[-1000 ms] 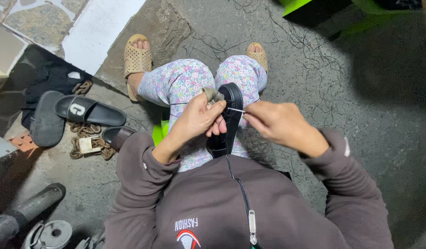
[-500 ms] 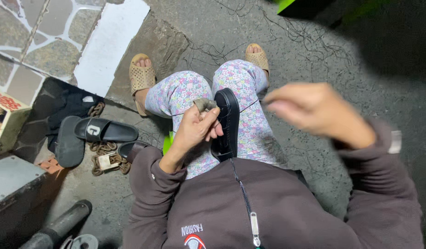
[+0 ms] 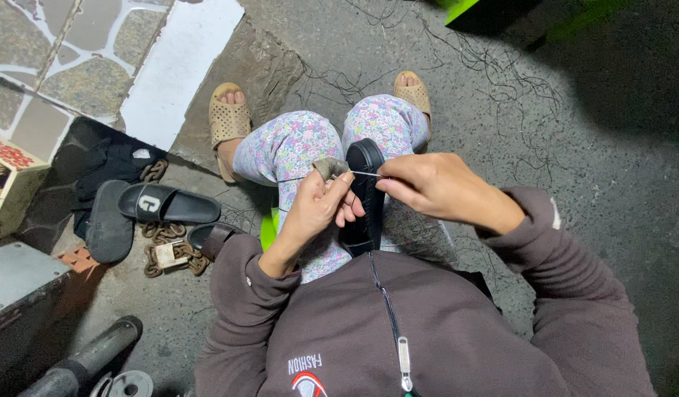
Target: The person sits on a low stool and sews a black shoe using a needle and thread. They hold the shoe on their lap, repeatedly pushing the needle through the sole and pulling the thread to stitch the shoe.
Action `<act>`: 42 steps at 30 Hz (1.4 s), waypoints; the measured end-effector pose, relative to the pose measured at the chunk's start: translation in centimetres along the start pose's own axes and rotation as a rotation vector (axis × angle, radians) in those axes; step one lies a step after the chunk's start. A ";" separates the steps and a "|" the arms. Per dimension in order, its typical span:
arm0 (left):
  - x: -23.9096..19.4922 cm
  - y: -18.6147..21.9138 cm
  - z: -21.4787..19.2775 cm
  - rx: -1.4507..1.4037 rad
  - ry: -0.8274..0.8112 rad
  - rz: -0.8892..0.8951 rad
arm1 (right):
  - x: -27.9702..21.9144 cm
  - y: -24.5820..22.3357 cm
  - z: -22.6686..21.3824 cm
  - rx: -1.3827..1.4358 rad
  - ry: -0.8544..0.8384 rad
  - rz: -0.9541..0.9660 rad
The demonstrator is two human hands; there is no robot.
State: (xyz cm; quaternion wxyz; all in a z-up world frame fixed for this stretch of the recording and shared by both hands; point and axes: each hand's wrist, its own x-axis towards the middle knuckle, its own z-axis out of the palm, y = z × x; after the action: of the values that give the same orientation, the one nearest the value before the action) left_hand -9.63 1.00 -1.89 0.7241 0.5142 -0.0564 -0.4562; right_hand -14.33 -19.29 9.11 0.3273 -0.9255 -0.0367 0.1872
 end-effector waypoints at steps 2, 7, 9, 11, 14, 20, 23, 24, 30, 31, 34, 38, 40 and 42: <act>-0.1 0.0 -0.3 0.005 0.009 0.018 | -0.1 -0.1 -1.9 0.151 -0.029 0.005; -0.7 1.6 -0.2 0.138 0.109 0.237 | -3.2 4.6 -9.0 0.767 0.508 0.165; -1.0 3.0 0.7 0.184 0.169 0.357 | -5.7 20.4 -11.4 0.981 0.622 0.162; -0.8 3.6 1.1 0.230 0.229 0.479 | -5.2 20.5 -11.8 1.193 0.738 0.153; 0.0 2.6 1.0 0.661 0.209 0.626 | -1.6 3.8 -8.2 0.765 0.920 0.213; 0.1 1.4 0.9 0.987 0.238 0.715 | 0.9 4.0 0.7 0.407 0.262 -0.129; 0.3 1.5 0.3 0.999 0.220 0.658 | 2.0 3.5 -0.2 0.301 0.112 0.008; 0.7 1.4 -0.1 0.825 0.141 0.589 | 2.4 3.4 -0.8 0.276 0.074 0.024; 1.6 2.1 -1.6 -0.028 -0.111 0.412 | 3.3 3.6 -2.0 0.379 -0.155 0.134; 1.5 2.8 -1.5 -0.344 -0.136 0.306 | 3.4 3.5 -2.3 0.408 -0.236 0.156; 2.8 1.0 -3.8 -0.793 -0.159 0.268 | 4.2 4.7 -1.0 0.594 -0.244 0.201; 5.1 3.4 -2.2 -0.793 -0.158 0.239 | 4.2 5.5 1.3 0.842 -0.198 0.234; 6.9 4.8 -0.8 -0.702 -0.083 0.250 | 3.7 4.6 1.8 1.078 -0.082 0.374; 8.3 5.6 0.5 -0.657 0.033 0.249 | 4.1 4.4 1.0 1.073 -0.155 0.420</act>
State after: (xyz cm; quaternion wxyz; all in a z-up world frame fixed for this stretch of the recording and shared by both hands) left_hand -1.73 -4.99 -0.46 0.9019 0.2500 0.0427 -0.3497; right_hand -11.09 -21.34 4.38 0.7026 -0.6013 0.2240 0.3076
